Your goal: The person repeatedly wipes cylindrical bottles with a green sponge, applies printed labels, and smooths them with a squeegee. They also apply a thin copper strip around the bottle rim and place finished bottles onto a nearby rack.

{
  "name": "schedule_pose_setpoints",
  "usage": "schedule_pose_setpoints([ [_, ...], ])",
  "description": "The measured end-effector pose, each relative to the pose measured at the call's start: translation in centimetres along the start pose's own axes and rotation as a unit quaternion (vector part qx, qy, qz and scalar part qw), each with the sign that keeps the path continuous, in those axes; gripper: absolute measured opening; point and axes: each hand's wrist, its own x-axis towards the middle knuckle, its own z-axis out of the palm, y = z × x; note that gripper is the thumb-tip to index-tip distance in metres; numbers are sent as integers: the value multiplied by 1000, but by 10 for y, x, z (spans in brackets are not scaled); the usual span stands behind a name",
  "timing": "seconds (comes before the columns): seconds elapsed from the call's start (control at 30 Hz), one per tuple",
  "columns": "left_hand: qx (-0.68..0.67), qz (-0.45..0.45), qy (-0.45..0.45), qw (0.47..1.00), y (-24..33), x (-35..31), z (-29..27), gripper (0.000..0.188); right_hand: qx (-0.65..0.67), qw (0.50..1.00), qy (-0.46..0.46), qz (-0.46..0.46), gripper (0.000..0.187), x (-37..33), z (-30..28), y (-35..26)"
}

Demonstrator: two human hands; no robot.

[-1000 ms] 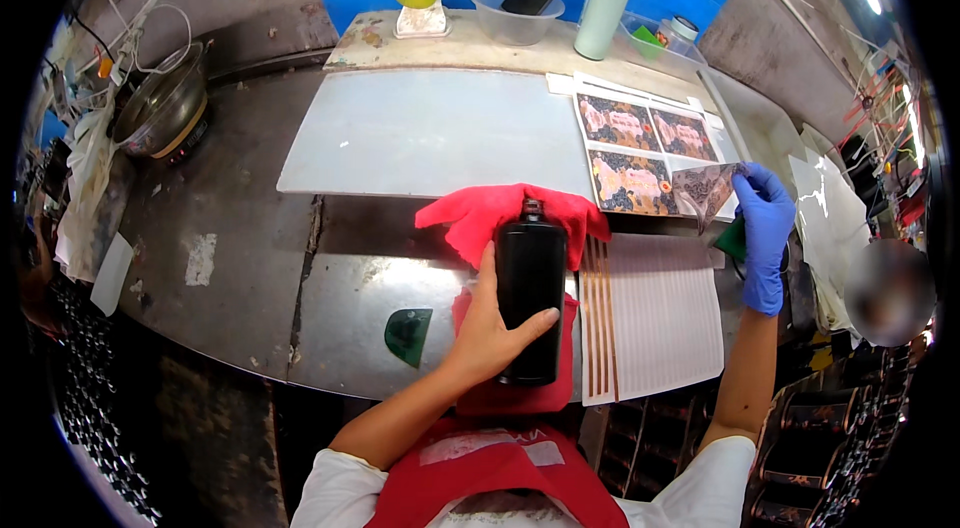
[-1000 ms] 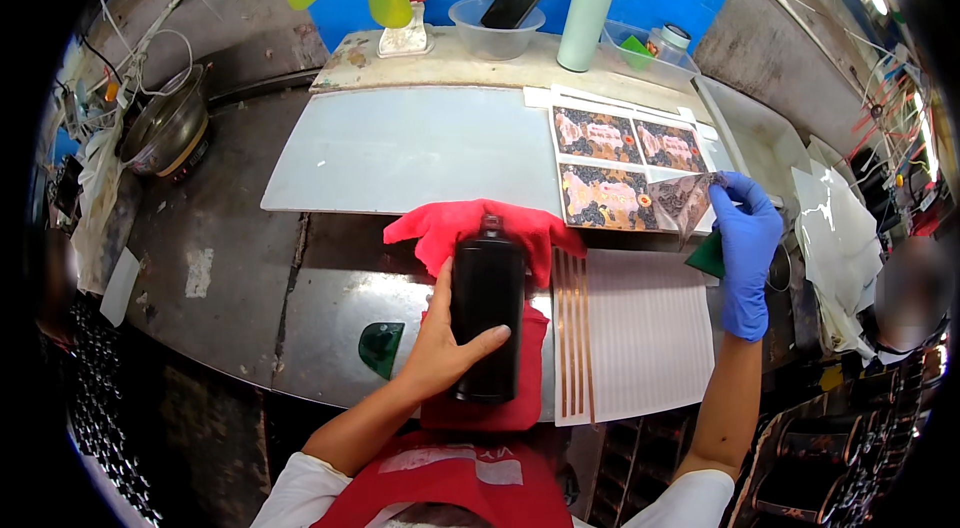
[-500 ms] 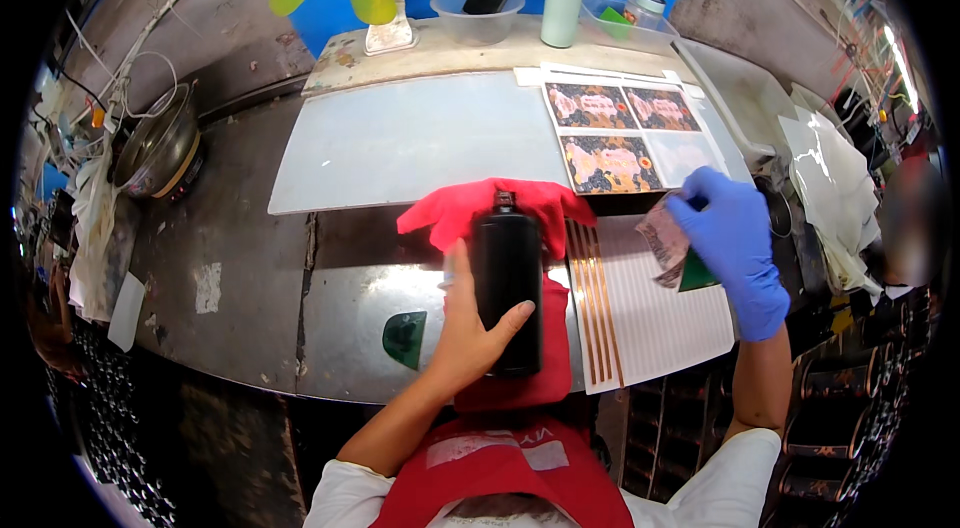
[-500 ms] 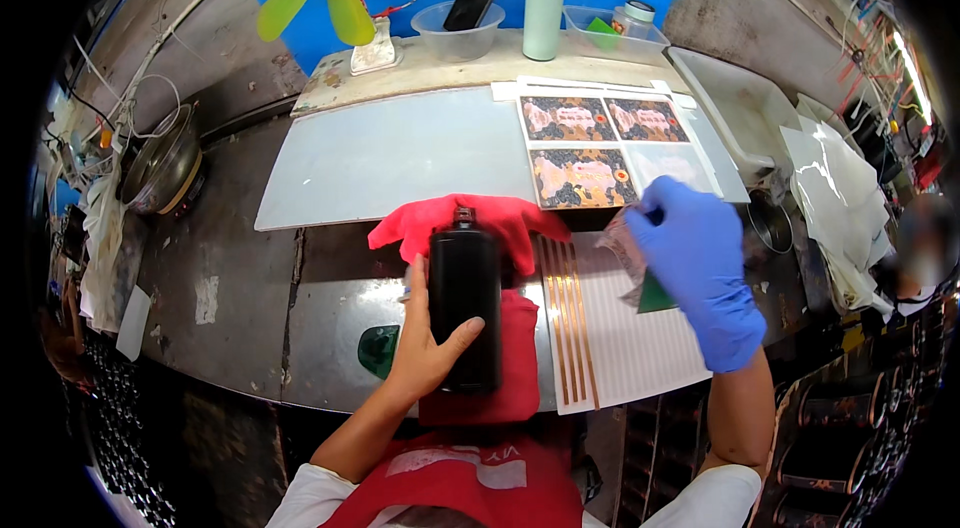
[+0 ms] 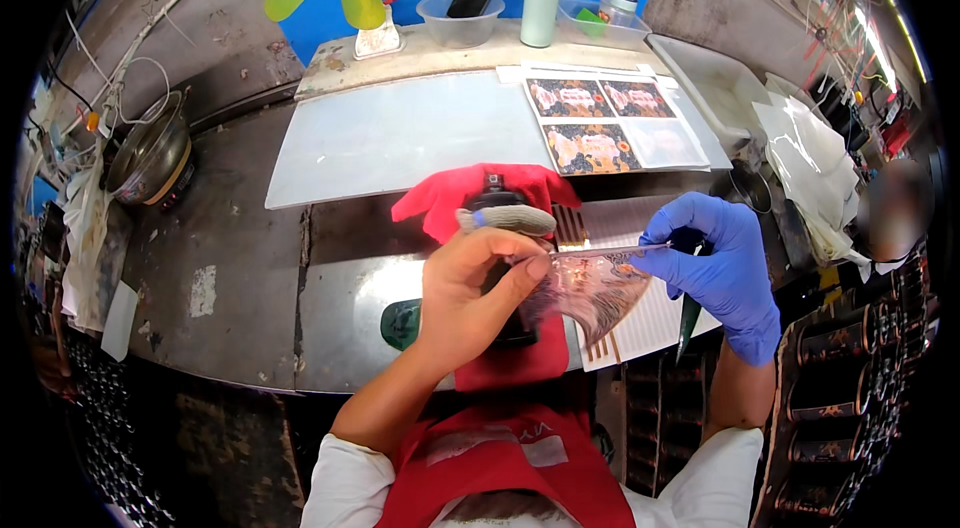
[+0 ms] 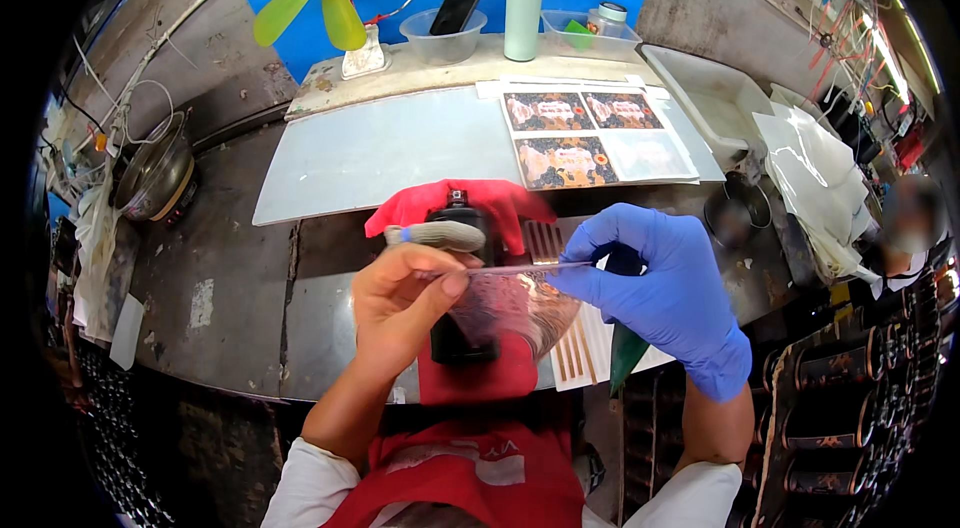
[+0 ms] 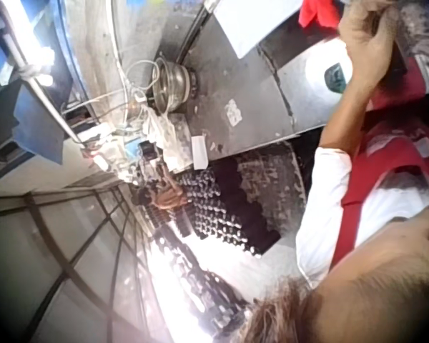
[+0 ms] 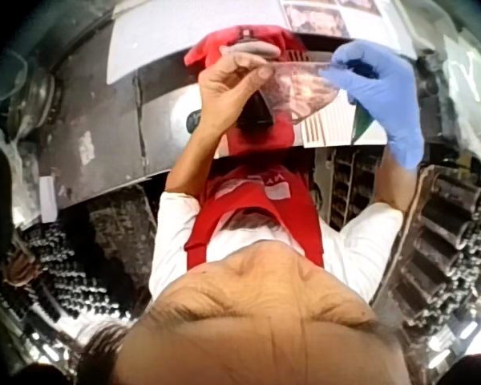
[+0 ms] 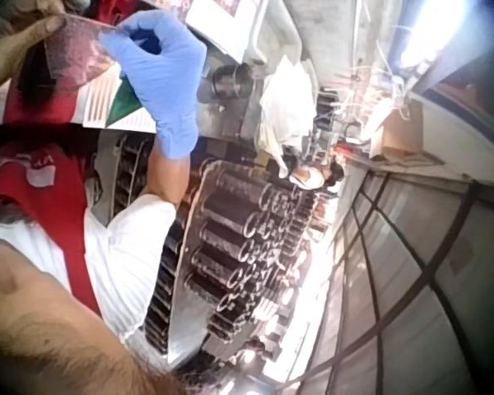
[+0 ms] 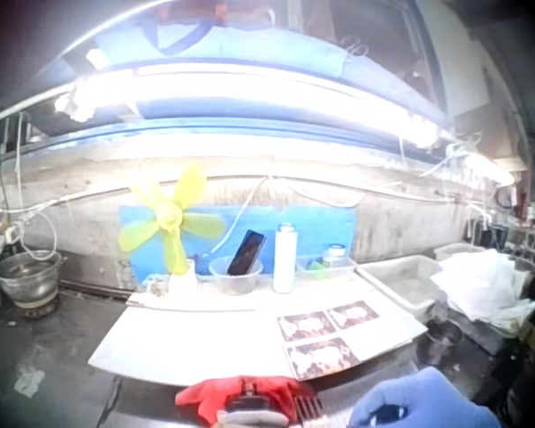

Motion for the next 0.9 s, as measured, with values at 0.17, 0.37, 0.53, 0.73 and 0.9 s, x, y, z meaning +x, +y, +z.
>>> schedule_pose_setpoints([
  [0.17,209,136,-28,968,37,-11,-5,10,112,993,38,1,7,-10,14,25],
  [0.37,222,101,-18,970,62,-45,-11,11,169,981,-34,-90,7,-29,31,24],
  [0.53,233,58,35,970,36,-41,-26,6,162,976,-82,116,10,-6,39,22],
  [0.73,60,-122,151,979,-43,-9,-50,12,212,957,-80,184,17,57,73,91],
  [0.9,-64,-187,182,963,-58,-2,-59,13,247,942,-64,216,17,73,86,112],
])
